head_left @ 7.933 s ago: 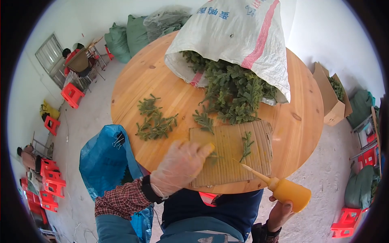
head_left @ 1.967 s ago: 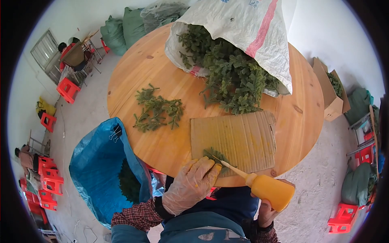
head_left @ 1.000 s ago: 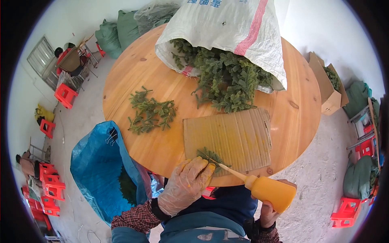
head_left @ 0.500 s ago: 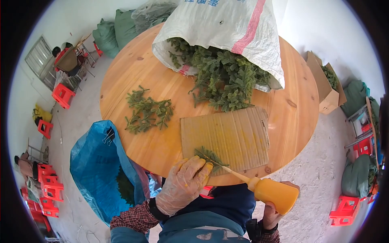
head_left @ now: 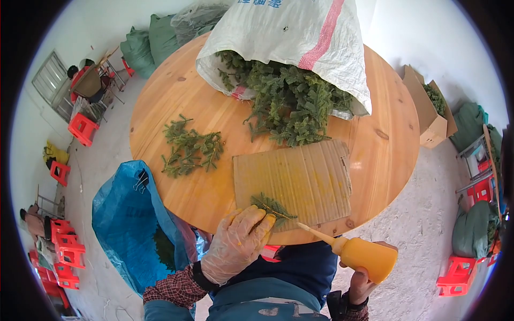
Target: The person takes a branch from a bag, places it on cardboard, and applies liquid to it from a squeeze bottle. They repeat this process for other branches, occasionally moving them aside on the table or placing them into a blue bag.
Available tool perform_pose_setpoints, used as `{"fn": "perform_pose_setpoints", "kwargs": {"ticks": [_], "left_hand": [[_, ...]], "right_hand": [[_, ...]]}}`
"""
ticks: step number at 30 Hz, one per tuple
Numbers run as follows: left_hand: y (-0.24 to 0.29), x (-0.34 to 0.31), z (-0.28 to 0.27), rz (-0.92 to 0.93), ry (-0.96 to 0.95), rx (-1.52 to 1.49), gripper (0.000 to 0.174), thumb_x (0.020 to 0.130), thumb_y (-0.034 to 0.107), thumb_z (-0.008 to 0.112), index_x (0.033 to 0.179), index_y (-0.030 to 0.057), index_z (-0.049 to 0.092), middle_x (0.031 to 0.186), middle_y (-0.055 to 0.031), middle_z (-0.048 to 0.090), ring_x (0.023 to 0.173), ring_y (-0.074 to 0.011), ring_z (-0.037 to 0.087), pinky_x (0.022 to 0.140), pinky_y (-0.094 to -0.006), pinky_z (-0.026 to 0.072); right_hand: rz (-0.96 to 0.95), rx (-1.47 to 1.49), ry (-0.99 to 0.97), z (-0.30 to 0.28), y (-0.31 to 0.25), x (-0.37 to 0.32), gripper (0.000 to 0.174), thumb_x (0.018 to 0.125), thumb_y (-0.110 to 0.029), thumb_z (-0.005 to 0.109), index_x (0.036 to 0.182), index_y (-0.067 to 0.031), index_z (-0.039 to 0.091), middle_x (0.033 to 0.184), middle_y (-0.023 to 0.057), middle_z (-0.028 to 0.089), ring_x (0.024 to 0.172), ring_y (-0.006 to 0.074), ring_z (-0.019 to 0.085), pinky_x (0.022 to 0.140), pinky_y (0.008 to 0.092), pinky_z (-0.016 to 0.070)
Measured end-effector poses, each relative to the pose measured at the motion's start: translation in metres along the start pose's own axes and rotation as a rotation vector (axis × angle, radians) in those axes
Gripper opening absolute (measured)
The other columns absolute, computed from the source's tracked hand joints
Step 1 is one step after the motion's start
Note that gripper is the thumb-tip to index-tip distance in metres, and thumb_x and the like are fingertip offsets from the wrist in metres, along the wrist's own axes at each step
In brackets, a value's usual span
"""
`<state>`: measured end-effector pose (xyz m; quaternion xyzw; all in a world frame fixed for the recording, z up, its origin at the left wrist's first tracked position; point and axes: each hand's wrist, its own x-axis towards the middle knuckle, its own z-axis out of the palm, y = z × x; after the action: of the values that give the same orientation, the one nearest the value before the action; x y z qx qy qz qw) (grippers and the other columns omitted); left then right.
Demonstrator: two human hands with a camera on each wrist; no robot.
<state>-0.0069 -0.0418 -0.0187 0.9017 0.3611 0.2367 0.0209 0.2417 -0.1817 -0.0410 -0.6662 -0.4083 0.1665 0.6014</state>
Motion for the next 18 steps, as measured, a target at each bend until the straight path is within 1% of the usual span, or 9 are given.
{"fn": "perform_pose_setpoints", "kwargs": {"ticks": [3,6,7,8,10,11,14,16,18], "left_hand": [[0.000,-0.001,0.001,-0.009,-0.014,-0.006,0.038,0.080,0.010,0.076,0.117,0.0088,0.067,0.118,-0.0068,0.059,0.115,-0.0262,0.059,0.092,-0.0418,0.0463],[-0.001,0.001,-0.002,-0.009,-0.033,-0.018,0.038,0.080,0.010,0.075,0.117,0.0089,0.067,0.118,-0.0070,0.059,0.115,-0.0266,0.059,0.093,-0.0417,0.0461],[-0.001,0.001,-0.004,-0.009,-0.040,-0.022,0.038,0.081,0.010,0.075,0.117,0.0090,0.067,0.118,-0.0071,0.059,0.115,-0.0268,0.059,0.093,-0.0417,0.0460],[-0.002,0.000,-0.007,-0.009,-0.037,-0.020,0.038,0.081,0.010,0.075,0.117,0.0090,0.067,0.118,-0.0071,0.059,0.115,-0.0268,0.059,0.093,-0.0417,0.0460],[-0.006,-0.002,-0.014,-0.025,0.004,-0.033,0.041,0.080,0.010,0.075,0.120,0.0093,0.066,0.118,-0.0075,0.060,0.115,-0.0271,0.059,0.093,-0.0419,0.0459],[-0.006,-0.001,-0.017,-0.032,0.024,-0.038,0.042,0.079,0.010,0.075,0.121,0.0094,0.066,0.118,-0.0077,0.060,0.115,-0.0273,0.059,0.093,-0.0420,0.0458],[-0.005,0.023,-0.029,-0.040,0.033,-0.008,0.043,0.079,0.010,0.074,0.121,0.0100,0.065,0.117,-0.0082,0.061,0.112,-0.0272,0.059,0.093,-0.0418,0.0456],[-0.008,0.028,-0.031,-0.052,0.046,0.017,0.044,0.079,0.011,0.073,0.122,0.0103,0.064,0.116,-0.0084,0.061,0.111,-0.0272,0.060,0.093,-0.0417,0.0455],[-0.019,0.029,-0.019,0.038,-0.076,0.032,0.045,0.082,0.016,0.071,0.126,0.0089,0.060,0.113,-0.0083,0.060,0.108,-0.0265,0.058,0.094,-0.0418,0.0446]], "right_hand": [[0.010,-0.024,0.008,-0.006,0.010,-0.003,0.070,0.083,-0.063,0.071,0.106,0.0015,0.056,0.097,0.0094,0.053,0.083,0.0211,0.058,0.074,0.0358,0.0473],[-0.138,-0.187,0.008,-0.012,0.029,-0.005,0.078,0.091,-0.068,0.054,0.118,0.0046,0.051,0.102,0.0116,0.053,0.066,0.0227,0.068,0.056,0.0304,0.0544],[-0.141,-0.185,0.008,-0.013,0.030,-0.005,0.078,0.091,-0.068,0.054,0.118,0.0046,0.051,0.102,0.0116,0.053,0.066,0.0227,0.068,0.056,0.0304,0.0544],[-0.133,-0.117,0.028,-0.013,0.027,-0.003,0.078,0.091,-0.068,0.055,0.121,0.0039,0.050,0.103,0.0120,0.053,0.067,0.0229,0.067,0.055,0.0307,0.0540],[-0.116,0.022,0.068,-0.012,0.021,0.001,0.079,0.089,-0.068,0.057,0.125,0.0025,0.048,0.105,0.0129,0.055,0.068,0.0234,0.066,0.053,0.0313,0.0532],[-0.118,0.026,0.069,-0.010,0.017,0.002,0.079,0.089,-0.068,0.057,0.125,0.0025,0.048,0.105,0.0129,0.055,0.068,0.0234,0.066,0.053,0.0313,0.0532],[0.006,0.200,0.131,-0.006,0.007,0.005,0.081,0.088,-0.068,0.059,0.130,0.0003,0.044,0.109,0.0142,0.057,0.074,0.0237,0.066,0.051,0.0317,0.0522],[0.002,0.227,0.134,-0.003,0.008,0.006,0.080,0.088,-0.067,0.059,0.129,0.0001,0.045,0.110,0.0144,0.058,0.075,0.0236,0.066,0.051,0.0314,0.0520],[0.002,0.268,0.151,-0.001,0.010,0.008,0.079,0.088,-0.066,0.060,0.128,-0.0001,0.046,0.111,0.0148,0.059,0.077,0.0233,0.065,0.052,0.0309,0.0515]]}}
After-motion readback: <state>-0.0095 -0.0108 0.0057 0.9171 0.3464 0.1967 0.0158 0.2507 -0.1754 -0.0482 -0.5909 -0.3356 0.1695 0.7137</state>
